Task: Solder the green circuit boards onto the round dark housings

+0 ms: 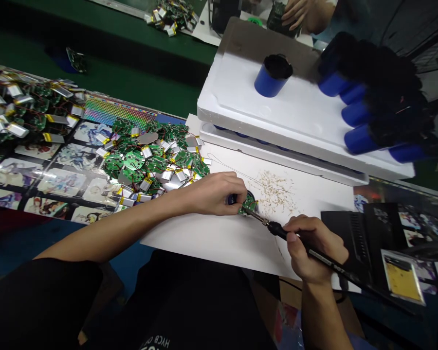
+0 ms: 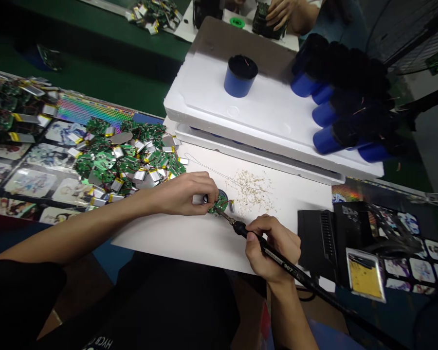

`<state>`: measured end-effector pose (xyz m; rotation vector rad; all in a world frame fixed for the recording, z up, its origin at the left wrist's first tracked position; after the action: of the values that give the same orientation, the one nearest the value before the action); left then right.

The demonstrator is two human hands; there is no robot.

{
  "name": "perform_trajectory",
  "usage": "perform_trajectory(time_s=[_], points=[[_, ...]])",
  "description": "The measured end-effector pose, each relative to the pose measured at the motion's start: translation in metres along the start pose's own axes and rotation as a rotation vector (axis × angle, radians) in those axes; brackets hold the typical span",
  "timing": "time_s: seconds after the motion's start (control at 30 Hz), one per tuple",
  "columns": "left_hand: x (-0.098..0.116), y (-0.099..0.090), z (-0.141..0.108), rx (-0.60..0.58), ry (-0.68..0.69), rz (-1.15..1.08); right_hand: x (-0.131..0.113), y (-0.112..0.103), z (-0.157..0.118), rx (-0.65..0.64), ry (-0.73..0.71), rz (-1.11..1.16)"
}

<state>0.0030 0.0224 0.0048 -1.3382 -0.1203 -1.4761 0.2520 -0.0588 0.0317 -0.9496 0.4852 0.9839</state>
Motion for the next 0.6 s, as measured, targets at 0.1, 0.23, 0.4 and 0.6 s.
perform_trajectory(time_s=[0.1, 0.23, 0.4, 0.6], points=[[0.000, 0.000, 0.000, 0.003, 0.004, 0.004, -0.004, 0.001, 0.002, -0.011, -0.022, 0.004], [-0.001, 0.000, 0.000, -0.004, -0.002, 0.015, -0.004, 0.001, 0.000, 0.016, -0.028, 0.020], [-0.001, 0.000, 0.000, 0.001, 0.007, 0.009, 0.002, -0.013, -0.004, 0.263, -0.042, 0.050], [-0.001, 0.000, 0.000, 0.000, 0.018, 0.012, 0.000, -0.030, -0.010, 0.494, 0.083, -0.021]])
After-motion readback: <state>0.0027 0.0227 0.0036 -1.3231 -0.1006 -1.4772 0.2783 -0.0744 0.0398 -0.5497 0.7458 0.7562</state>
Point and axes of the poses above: each hand's wrist, its own z-axis towards the middle knuckle, its own y-axis out of the palm, x = y × z, the point moved 2 cm from there along z, towards the middle knuckle, and after that the axes turned 7 degrees about x, right-handed, at the moved point
